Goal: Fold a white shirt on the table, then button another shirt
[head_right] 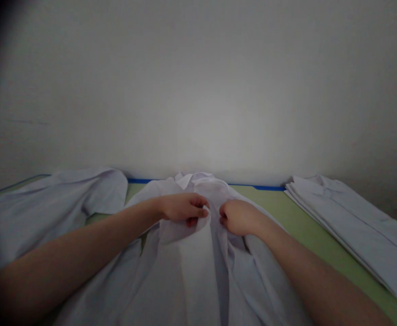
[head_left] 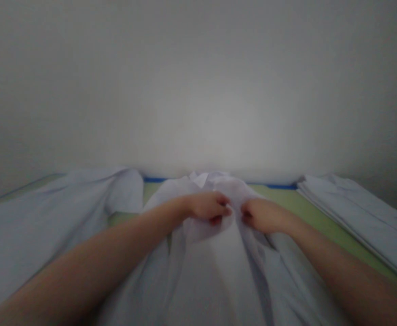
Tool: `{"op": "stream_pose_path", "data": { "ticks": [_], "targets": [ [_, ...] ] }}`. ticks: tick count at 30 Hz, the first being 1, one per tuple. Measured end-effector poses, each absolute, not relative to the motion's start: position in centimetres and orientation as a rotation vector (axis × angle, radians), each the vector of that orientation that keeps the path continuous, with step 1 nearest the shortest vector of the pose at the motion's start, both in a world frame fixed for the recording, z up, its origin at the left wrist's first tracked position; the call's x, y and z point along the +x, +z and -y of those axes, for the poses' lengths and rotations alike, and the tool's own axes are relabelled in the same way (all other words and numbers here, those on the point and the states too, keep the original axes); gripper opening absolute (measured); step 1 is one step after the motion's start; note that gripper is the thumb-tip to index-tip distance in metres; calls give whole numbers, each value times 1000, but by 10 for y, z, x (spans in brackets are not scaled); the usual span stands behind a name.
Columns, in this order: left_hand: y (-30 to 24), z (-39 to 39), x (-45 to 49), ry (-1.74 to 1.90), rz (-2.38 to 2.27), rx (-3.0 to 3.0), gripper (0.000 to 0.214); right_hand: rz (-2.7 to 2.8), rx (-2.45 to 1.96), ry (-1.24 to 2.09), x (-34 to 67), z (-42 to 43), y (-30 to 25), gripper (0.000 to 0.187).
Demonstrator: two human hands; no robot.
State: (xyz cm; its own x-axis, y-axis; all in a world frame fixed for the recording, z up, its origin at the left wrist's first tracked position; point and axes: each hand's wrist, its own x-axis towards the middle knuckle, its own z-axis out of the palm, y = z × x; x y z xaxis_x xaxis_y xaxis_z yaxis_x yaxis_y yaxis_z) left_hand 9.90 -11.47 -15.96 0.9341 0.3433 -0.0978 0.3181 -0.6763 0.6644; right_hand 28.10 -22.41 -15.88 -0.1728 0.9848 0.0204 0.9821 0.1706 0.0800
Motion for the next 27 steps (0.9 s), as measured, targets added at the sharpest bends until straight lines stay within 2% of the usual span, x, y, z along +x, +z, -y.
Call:
{"op": "stream_pose_path", "data": {
  "ticks": [7, 17, 27],
  "targets": [
    [-162, 115, 102, 56, -518, 2322, 33, -2582, 2145, -60, 275, 223, -146, 21],
    [-159, 120, 103, 49, -497, 2342, 34, -2691, 2083, -333, 275, 221, -149, 17],
    [-165, 124, 105, 118, -567, 2329, 35, -2605, 2230, -261, 271, 220, -147, 13]
  ]
}}
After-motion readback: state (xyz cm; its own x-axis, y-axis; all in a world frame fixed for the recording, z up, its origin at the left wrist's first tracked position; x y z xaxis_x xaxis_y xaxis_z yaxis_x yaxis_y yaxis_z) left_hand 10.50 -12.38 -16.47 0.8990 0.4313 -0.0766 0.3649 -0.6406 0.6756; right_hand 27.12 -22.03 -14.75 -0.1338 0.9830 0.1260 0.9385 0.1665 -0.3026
